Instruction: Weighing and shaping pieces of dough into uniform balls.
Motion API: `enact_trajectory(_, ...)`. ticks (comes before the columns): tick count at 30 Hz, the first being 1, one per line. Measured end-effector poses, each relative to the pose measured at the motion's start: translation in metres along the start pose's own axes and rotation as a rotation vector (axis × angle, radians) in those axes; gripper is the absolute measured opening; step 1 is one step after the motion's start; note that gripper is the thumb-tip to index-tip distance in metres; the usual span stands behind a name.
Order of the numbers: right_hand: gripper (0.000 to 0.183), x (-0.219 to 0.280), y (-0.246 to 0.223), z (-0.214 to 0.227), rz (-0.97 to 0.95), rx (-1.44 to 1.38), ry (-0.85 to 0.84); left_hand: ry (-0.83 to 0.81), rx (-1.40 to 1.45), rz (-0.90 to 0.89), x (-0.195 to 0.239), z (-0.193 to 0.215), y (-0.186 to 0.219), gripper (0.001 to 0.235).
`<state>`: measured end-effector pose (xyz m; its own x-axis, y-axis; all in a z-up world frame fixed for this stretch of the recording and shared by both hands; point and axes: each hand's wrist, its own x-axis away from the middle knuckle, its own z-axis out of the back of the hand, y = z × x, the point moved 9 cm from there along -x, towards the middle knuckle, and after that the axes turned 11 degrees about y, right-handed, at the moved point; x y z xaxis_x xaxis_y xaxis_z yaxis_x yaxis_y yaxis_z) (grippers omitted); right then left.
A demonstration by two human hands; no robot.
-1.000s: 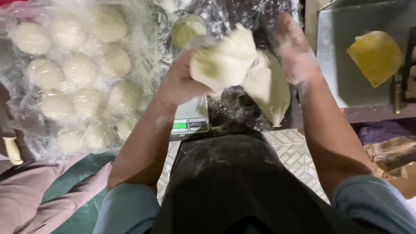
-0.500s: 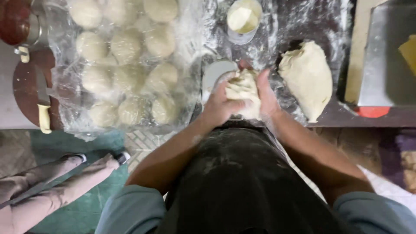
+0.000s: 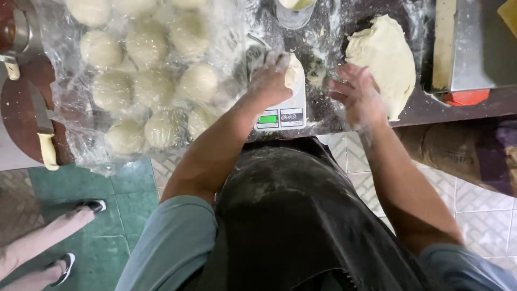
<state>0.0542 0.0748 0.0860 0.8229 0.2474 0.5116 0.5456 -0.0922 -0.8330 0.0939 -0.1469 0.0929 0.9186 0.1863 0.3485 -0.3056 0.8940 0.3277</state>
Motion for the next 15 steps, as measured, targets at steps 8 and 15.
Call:
enact_trajectory(8, 0.028, -0.037, 0.071, 0.172, -0.062, -0.291, 0.050, 0.497, 0.528, -0.179, 0.074, 0.088, -0.060, 0.059)
enact_trajectory(15, 0.020, 0.014, 0.085, 0.216, -0.133, -0.027, 0.433, 0.253, 0.424, 0.057, 0.176, -0.025, -0.160, 0.058)
